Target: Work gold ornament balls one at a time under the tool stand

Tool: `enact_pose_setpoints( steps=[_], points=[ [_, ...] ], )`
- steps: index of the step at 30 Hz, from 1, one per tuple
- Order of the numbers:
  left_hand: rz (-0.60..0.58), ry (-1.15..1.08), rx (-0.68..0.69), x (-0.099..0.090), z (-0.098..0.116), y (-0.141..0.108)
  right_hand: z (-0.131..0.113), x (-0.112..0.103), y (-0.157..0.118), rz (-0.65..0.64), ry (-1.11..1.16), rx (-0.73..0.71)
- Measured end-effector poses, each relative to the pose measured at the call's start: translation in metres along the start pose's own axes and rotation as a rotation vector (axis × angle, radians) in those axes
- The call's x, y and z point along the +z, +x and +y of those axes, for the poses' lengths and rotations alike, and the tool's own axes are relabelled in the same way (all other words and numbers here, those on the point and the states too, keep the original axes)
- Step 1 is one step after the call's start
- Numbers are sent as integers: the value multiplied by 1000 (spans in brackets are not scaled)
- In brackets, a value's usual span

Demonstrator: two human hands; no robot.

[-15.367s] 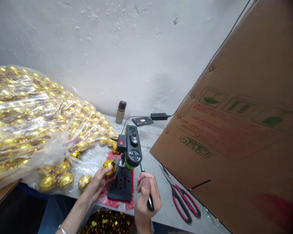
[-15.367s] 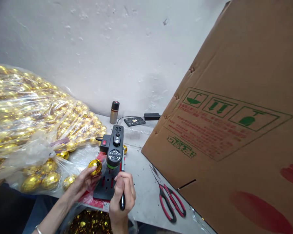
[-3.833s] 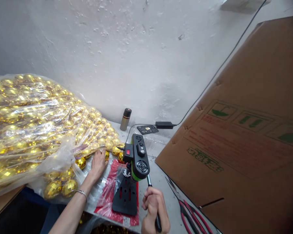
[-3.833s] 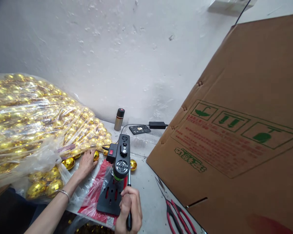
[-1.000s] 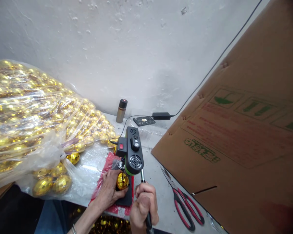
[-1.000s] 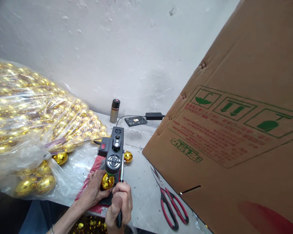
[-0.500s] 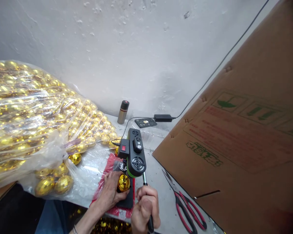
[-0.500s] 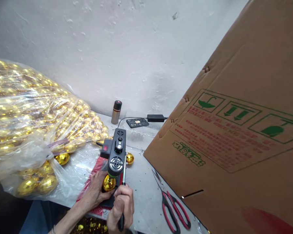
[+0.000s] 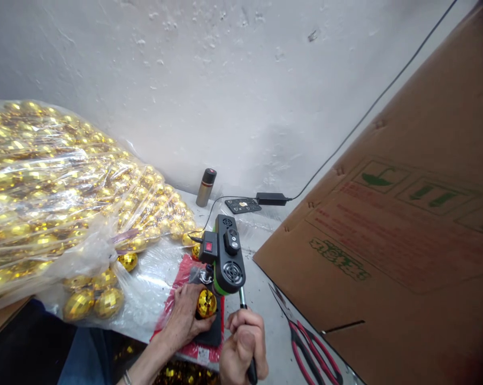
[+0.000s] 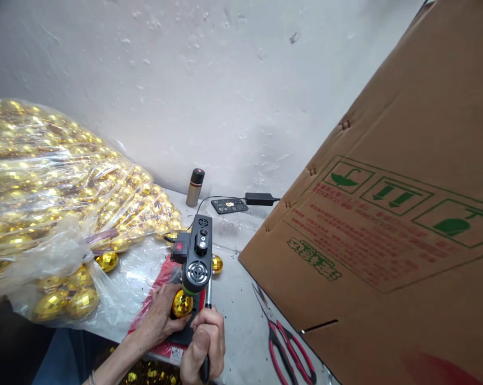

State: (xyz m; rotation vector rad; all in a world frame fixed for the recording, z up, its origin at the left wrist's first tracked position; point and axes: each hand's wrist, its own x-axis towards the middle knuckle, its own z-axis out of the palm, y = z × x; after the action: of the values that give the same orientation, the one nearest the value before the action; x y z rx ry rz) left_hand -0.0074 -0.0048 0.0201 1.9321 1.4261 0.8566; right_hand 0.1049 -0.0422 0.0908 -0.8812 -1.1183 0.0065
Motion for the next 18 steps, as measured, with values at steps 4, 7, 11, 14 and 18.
enact_pose_setpoints(
  steps=[4, 7, 11, 14, 18],
  points=[
    [1, -6, -11, 2, 0, 0, -5, 1, 1, 16, 30, 39],
    [-3, -10, -16, 2, 2, 1, -3, 1, 0, 23, 36, 62],
    [-21, -17, -43, 1, 5, 2, 4, -3, -9, 3, -18, 8],
    [-37, -30, -41, 1, 5, 2, 12, -5, -21, -13, -41, -13],
    [-39, -42, -23, 3, 3, 3, 24, -10, -30, -17, -74, -20]
  ],
)
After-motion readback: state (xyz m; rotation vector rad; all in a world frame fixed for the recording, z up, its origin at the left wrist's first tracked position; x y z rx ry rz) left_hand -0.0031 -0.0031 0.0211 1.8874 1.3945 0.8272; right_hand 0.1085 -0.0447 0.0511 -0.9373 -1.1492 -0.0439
